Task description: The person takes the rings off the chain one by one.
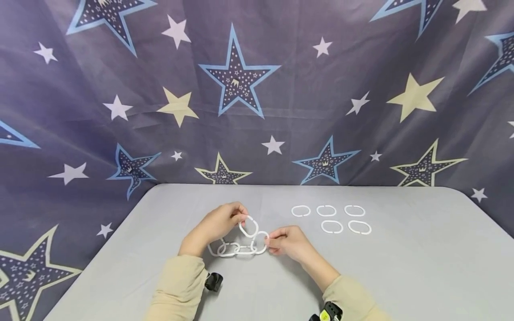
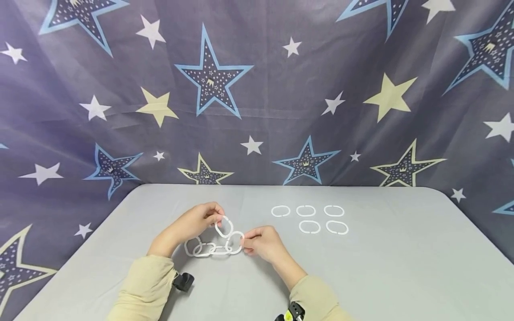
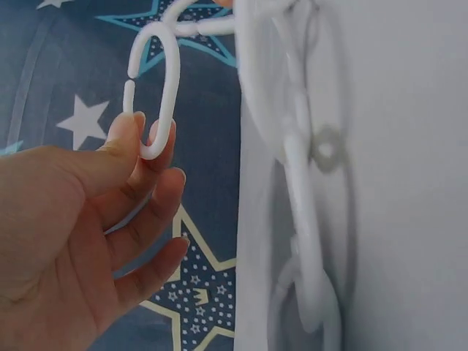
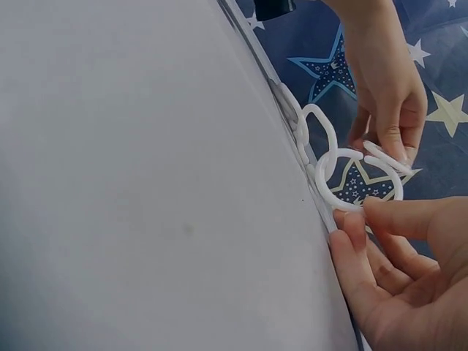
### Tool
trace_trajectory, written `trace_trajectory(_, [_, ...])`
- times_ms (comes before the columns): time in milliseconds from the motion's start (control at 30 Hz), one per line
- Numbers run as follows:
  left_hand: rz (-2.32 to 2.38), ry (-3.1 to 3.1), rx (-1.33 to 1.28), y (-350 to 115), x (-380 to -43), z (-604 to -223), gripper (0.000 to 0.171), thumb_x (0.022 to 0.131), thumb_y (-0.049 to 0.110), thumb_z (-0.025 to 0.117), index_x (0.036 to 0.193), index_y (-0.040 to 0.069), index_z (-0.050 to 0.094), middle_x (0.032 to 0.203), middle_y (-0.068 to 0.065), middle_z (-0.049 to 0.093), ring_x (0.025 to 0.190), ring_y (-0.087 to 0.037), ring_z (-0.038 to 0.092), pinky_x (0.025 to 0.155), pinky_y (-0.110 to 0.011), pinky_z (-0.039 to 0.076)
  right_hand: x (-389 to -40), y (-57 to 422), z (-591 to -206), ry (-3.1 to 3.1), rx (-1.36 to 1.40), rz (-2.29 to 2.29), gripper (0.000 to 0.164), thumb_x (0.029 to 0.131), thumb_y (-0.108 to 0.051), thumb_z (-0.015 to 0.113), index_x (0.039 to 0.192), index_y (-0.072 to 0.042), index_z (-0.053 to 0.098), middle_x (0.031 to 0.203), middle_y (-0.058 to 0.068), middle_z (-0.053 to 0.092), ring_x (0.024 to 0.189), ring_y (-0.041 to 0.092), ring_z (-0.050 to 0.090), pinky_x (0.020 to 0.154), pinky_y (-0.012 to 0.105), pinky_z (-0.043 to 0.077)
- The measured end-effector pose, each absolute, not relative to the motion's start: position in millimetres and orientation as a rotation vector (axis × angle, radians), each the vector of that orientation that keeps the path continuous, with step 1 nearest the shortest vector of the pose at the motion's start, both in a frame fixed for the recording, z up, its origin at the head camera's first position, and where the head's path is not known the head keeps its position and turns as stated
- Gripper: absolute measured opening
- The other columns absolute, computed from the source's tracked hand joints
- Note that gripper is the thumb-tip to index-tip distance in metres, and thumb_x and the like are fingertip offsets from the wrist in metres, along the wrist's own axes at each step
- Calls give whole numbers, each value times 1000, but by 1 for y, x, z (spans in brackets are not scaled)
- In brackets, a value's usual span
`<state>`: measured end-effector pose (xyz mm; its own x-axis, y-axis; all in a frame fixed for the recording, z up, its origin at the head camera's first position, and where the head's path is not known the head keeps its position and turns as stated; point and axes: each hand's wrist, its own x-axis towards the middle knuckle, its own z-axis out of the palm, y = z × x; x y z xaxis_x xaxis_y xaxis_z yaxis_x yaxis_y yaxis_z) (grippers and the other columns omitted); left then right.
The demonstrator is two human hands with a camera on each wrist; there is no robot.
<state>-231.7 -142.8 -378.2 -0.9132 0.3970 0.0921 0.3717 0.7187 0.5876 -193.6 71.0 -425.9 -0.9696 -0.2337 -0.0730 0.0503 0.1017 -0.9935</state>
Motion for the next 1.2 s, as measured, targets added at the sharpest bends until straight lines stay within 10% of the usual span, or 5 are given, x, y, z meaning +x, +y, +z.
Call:
trace_trajectory(633, [1229, 2558, 747, -133, -269, -379, 18, 99, 6, 56, 105, -10, 62, 87, -14, 69, 87, -38, 62, 81, -46, 51, -195, 73, -428, 2147, -178, -1981, 13, 85, 7, 69, 92, 18, 65, 68, 8, 67, 60, 12, 63, 63, 30, 58])
trace_trajectory(1200, [854, 2895, 495, -108, -288, -371, 12, 92, 23, 71, 97, 13, 76, 90, 4, 71, 87, -14, 62, 88, -39, 46, -195, 72, -426, 2123, -194, -1993, 15, 85, 6, 68, 93, 18, 65, 70, 8, 68, 60, 10, 63, 63, 29, 58])
